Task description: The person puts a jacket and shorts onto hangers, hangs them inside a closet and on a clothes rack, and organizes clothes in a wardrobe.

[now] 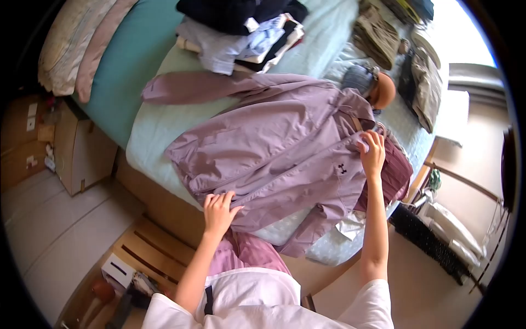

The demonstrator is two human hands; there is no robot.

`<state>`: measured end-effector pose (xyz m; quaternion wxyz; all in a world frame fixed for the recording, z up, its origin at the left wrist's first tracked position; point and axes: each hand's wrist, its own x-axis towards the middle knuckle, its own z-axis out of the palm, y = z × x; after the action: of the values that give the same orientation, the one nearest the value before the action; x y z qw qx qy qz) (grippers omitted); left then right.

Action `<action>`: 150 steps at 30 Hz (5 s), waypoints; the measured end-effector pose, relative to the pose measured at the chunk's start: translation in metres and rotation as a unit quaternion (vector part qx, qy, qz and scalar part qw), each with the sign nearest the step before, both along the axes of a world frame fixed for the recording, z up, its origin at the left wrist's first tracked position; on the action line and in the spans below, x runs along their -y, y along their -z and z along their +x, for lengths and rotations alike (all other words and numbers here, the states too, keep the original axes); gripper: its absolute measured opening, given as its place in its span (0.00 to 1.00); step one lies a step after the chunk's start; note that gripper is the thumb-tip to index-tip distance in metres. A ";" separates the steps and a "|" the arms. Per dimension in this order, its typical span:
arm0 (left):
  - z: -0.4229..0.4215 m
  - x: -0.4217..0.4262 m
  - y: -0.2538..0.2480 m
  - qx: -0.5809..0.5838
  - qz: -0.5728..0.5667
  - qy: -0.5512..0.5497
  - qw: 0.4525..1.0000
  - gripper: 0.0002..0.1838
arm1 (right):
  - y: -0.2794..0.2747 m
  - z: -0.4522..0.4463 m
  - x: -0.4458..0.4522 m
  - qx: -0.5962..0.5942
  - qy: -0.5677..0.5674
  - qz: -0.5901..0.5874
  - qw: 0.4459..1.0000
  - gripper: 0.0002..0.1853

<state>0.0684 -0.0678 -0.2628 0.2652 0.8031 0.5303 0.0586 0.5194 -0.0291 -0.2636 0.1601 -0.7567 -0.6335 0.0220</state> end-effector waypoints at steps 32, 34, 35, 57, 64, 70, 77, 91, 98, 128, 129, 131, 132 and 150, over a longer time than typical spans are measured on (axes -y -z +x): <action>-0.026 0.063 0.012 0.449 -0.092 -0.616 0.641 0.08 | 0.012 -0.421 -0.080 -0.068 -0.670 -0.294 0.678 0.27; -0.020 0.065 0.017 0.465 -0.090 -0.632 0.614 0.09 | 0.021 -0.422 -0.081 -0.019 -0.719 -0.242 0.651 0.24; -0.017 0.064 0.018 0.478 -0.087 -0.642 0.593 0.09 | 0.025 -0.422 -0.082 -0.014 -0.723 -0.247 0.645 0.24; -0.028 0.036 0.003 0.430 -0.072 -0.589 0.681 0.09 | -0.009 -0.432 -0.096 -0.270 -0.529 -0.443 0.671 0.05; -0.027 0.033 -0.003 0.432 -0.066 -0.580 0.688 0.09 | -0.013 -0.431 -0.098 -0.264 -0.563 -0.436 0.650 0.06; -0.023 0.030 -0.012 0.428 -0.058 -0.601 0.673 0.08 | -0.012 -0.423 -0.101 -0.275 -0.596 -0.407 0.635 0.06; -0.020 0.028 -0.013 0.422 -0.072 -0.593 0.682 0.08 | -0.020 -0.417 -0.102 -0.250 -0.623 -0.370 0.642 0.06; -0.022 0.013 -0.020 0.422 -0.056 -0.559 0.712 0.10 | -0.018 -0.396 -0.104 -0.344 -0.491 -0.425 0.679 0.06; -0.017 0.013 -0.018 0.414 -0.059 -0.563 0.713 0.09 | -0.023 -0.398 -0.107 -0.307 -0.569 -0.364 0.671 0.07; -0.025 0.023 -0.015 0.394 -0.028 -0.562 0.726 0.04 | -0.028 -0.404 -0.089 -0.273 -0.577 -0.345 0.688 0.09; -0.025 0.023 -0.015 0.395 -0.028 -0.562 0.726 0.04 | -0.026 -0.404 -0.088 -0.313 -0.547 -0.359 0.688 0.09; -0.027 0.020 -0.018 0.418 -0.072 -0.592 0.685 0.05 | -0.025 -0.404 -0.088 -0.352 -0.516 -0.373 0.686 0.09; -0.029 0.020 -0.018 0.418 -0.072 -0.593 0.685 0.05 | -0.027 -0.404 -0.088 -0.343 -0.539 -0.336 0.692 0.09; -0.032 0.001 -0.020 0.368 -0.001 -0.602 0.708 0.04 | -0.032 -0.400 -0.078 -0.289 -0.576 -0.192 0.741 0.12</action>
<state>0.0367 -0.0683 -0.2428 0.3487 0.2274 0.7616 0.4967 0.1198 0.0485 -0.2312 0.1440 -0.2202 -0.8541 0.4486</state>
